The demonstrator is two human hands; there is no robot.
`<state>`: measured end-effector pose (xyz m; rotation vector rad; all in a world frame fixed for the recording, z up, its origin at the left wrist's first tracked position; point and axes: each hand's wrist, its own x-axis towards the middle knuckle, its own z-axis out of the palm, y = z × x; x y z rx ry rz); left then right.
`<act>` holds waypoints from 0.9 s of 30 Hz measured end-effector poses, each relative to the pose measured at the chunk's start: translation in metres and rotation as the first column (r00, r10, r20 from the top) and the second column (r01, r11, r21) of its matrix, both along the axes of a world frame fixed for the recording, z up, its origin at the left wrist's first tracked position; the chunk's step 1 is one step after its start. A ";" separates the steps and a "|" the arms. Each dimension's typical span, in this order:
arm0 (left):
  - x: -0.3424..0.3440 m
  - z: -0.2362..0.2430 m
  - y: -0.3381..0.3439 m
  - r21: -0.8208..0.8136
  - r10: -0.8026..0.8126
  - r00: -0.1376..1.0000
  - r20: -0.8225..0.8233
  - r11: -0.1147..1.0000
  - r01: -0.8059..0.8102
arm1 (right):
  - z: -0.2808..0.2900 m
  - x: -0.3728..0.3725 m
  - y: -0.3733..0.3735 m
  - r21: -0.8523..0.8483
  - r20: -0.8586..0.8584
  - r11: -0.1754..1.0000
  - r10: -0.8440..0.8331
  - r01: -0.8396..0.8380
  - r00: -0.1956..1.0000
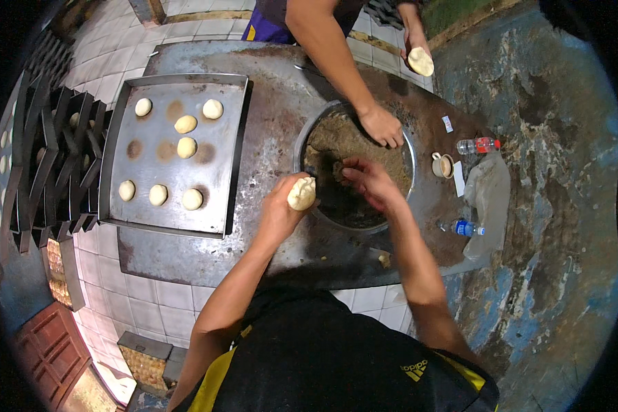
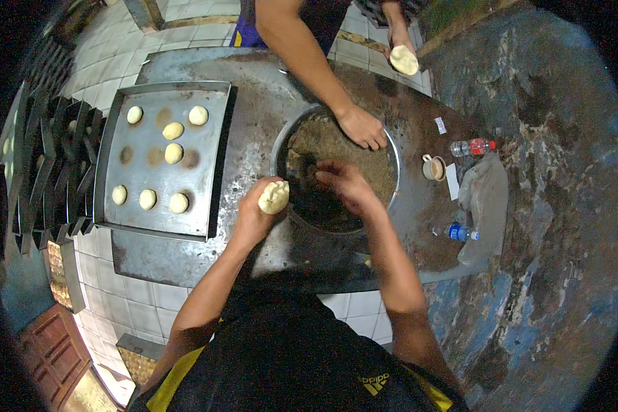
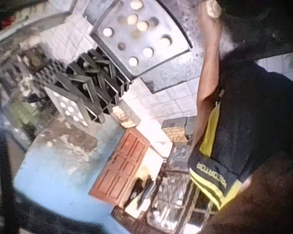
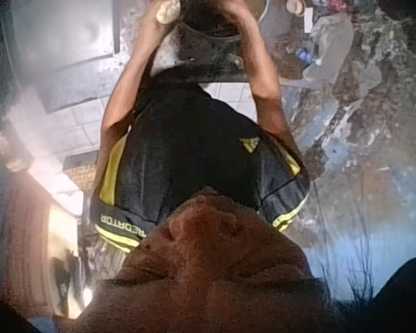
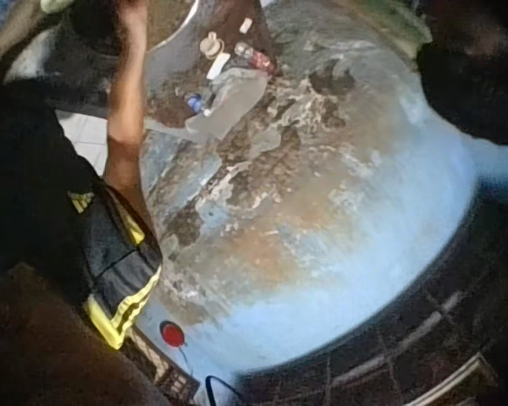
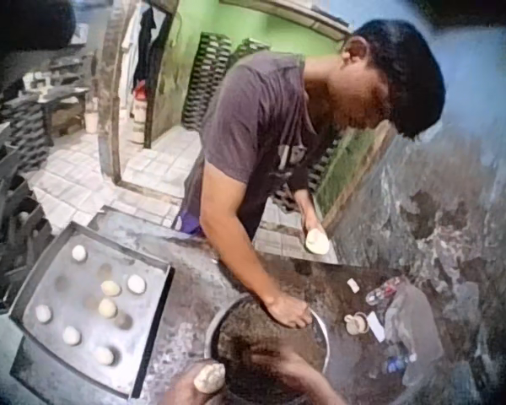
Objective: The person fills small pieces of dough with a mixture from a bowl by hand, rolls them into buns, and places them onto metal trays before stacking the trays.
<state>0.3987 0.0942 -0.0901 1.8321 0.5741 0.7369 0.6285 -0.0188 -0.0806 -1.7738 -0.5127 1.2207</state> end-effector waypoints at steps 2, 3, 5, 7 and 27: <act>0.014 -0.005 -0.014 -0.160 0.016 0.991 -0.134 0.986 -0.038 | 0.010 -0.045 -0.017 0.357 -0.234 0.886 -0.223 0.297 0.946; 0.021 -0.003 -0.024 -0.237 0.013 0.979 -0.202 0.970 -0.062 | 0.012 -0.069 -0.027 0.346 0.148 0.935 -0.132 0.074 0.980; 0.030 -0.002 -0.033 -0.189 -0.008 0.954 -0.301 0.981 -0.052 | 0.010 -0.102 -0.044 0.210 0.666 0.951 0.031 -0.227 0.745; 0.029 -0.001 -0.044 -0.218 -0.046 0.959 -0.281 0.976 -0.017 | 0.009 -0.109 -0.056 0.225 0.830 0.924 -0.015 -0.310 0.558; -0.065 0.066 -0.212 -0.447 -0.172 0.982 0.080 0.874 0.189 | 0.053 -0.173 -0.217 0.697 -0.003 0.671 -0.349 0.252 0.937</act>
